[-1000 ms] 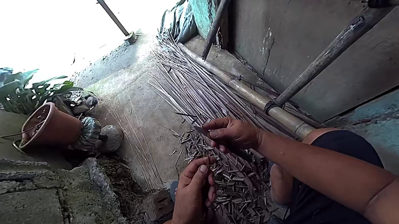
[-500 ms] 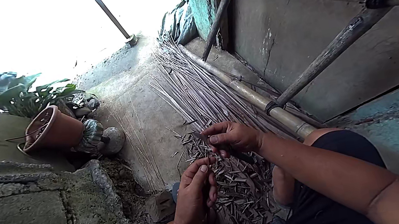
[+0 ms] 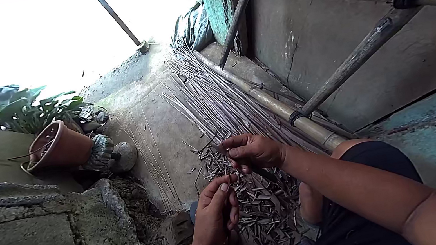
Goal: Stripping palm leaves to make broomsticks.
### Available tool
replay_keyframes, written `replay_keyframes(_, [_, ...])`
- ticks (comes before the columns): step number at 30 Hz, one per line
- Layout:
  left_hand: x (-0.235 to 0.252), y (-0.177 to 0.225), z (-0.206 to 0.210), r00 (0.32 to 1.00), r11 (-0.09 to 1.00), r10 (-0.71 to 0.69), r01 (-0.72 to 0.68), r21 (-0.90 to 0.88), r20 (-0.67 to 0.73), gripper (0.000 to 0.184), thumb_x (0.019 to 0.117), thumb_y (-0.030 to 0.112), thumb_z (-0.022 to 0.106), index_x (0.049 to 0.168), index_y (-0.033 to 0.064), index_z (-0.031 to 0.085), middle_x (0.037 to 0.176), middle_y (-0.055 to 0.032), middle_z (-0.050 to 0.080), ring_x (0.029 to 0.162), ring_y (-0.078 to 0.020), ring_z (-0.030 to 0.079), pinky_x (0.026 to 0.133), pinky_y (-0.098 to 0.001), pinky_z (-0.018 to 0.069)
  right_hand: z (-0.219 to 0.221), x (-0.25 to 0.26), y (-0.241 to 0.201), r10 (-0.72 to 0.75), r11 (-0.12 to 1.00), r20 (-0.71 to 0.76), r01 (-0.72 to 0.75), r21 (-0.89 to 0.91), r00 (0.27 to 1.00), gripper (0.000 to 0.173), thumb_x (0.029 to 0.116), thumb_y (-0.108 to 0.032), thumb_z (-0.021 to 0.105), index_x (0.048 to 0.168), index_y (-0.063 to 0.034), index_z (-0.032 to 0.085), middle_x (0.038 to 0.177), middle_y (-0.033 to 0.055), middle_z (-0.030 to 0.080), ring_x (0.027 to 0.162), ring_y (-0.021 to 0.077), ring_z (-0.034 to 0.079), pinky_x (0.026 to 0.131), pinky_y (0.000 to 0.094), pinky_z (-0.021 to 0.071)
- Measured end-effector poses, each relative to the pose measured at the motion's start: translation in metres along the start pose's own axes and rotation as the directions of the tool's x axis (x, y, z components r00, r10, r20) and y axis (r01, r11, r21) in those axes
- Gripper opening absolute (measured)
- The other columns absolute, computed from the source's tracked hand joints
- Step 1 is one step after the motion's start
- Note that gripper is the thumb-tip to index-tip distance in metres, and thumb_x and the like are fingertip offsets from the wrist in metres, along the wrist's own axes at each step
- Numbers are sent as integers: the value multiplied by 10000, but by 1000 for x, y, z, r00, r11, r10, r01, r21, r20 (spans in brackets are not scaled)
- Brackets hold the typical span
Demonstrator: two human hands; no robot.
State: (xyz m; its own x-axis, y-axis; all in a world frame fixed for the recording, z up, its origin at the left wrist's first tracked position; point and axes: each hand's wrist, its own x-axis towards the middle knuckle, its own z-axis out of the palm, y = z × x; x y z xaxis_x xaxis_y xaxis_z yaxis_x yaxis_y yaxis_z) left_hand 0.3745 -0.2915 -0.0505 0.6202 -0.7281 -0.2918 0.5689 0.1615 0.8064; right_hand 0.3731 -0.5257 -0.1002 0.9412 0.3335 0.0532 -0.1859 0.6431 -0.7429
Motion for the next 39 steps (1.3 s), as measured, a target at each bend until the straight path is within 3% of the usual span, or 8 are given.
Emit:
replay_keyframes(26, [-2,0,2,999,1000,-3,4,16,-37,307,1071,196,505,1243,-11,653,690,-63,612,440,-65,530,397,-193,462,0,1,5,41,997,13,-42,71,999,309,1022,-121,532,1314,-51,606,818,41,694,584,92,640,541,240,561])
replay_keyframes(39, [-2,-1,0,999,1000,-2,2,3,-34,313,1073,198,509,1253,-13,654,692,-69,612,441,-67,533,398,-196,467,5,2,3,-7,991,-120,23,130,993,309,1031,-116,520,1323,-32,578,821,43,693,596,99,650,551,239,568])
